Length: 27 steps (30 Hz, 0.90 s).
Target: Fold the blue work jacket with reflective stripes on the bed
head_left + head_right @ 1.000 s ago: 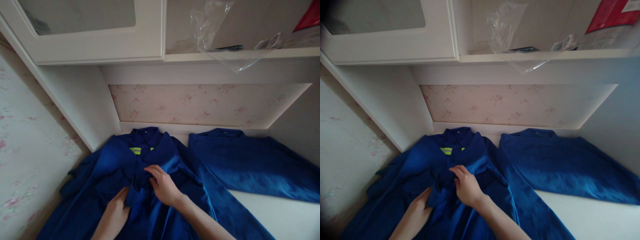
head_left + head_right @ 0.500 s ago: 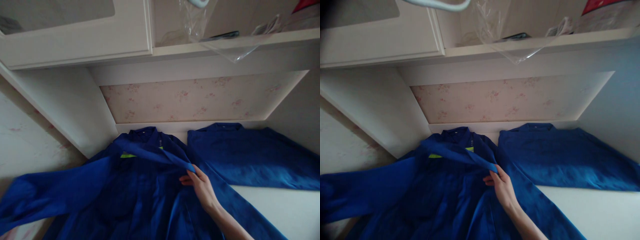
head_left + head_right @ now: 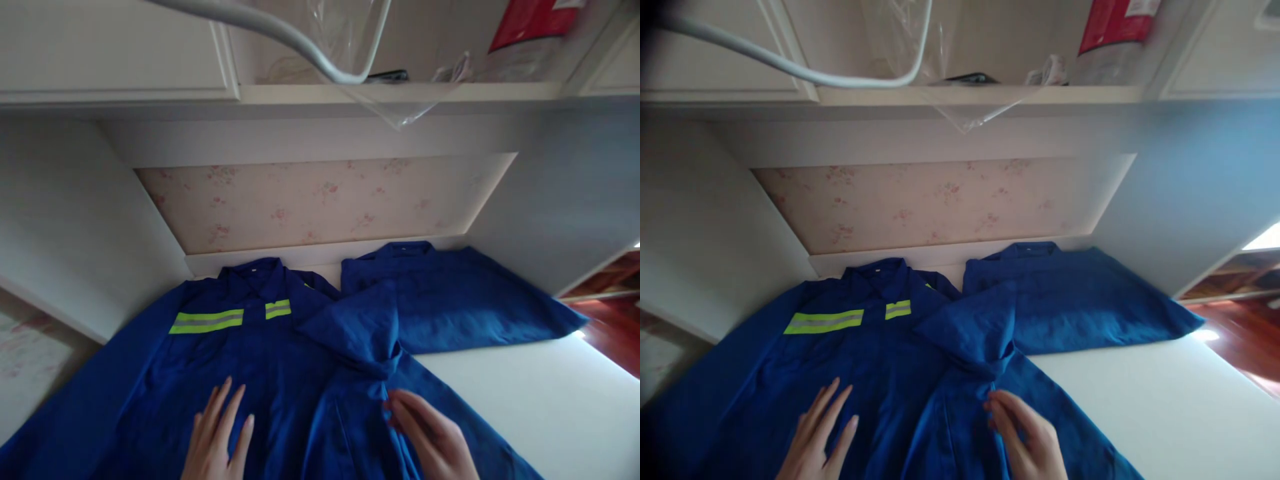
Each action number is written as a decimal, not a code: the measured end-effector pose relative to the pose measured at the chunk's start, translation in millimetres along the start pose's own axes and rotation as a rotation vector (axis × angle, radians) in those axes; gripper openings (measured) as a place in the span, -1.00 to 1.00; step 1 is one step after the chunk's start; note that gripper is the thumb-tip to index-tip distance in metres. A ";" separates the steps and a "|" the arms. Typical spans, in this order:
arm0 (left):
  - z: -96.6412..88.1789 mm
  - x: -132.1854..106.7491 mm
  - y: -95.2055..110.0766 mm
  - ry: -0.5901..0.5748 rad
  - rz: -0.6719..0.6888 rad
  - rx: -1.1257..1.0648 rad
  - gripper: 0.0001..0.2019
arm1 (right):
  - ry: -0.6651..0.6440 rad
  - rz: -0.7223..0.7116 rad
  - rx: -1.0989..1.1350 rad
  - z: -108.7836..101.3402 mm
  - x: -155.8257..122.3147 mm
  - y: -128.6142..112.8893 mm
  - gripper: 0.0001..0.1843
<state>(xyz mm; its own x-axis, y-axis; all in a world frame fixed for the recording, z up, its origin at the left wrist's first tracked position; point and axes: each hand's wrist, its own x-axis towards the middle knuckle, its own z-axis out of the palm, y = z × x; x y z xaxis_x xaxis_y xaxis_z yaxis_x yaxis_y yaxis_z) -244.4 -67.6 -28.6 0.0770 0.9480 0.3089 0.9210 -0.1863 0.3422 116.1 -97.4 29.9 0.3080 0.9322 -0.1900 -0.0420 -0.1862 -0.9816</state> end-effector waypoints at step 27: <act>40.6 14.9 26.8 -0.188 0.106 0.246 -0.52 | 0.789 -0.115 0.346 -110.5 -7.1 -18.0 -0.62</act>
<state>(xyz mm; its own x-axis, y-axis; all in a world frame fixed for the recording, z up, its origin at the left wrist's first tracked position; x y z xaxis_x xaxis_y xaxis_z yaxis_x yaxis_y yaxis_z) -203.0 -48.1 -50.8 0.2253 0.9621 0.1537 0.9671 -0.2400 0.0847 219.7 -134.9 50.9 0.8919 0.4279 -0.1465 -0.2170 0.1206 -0.9687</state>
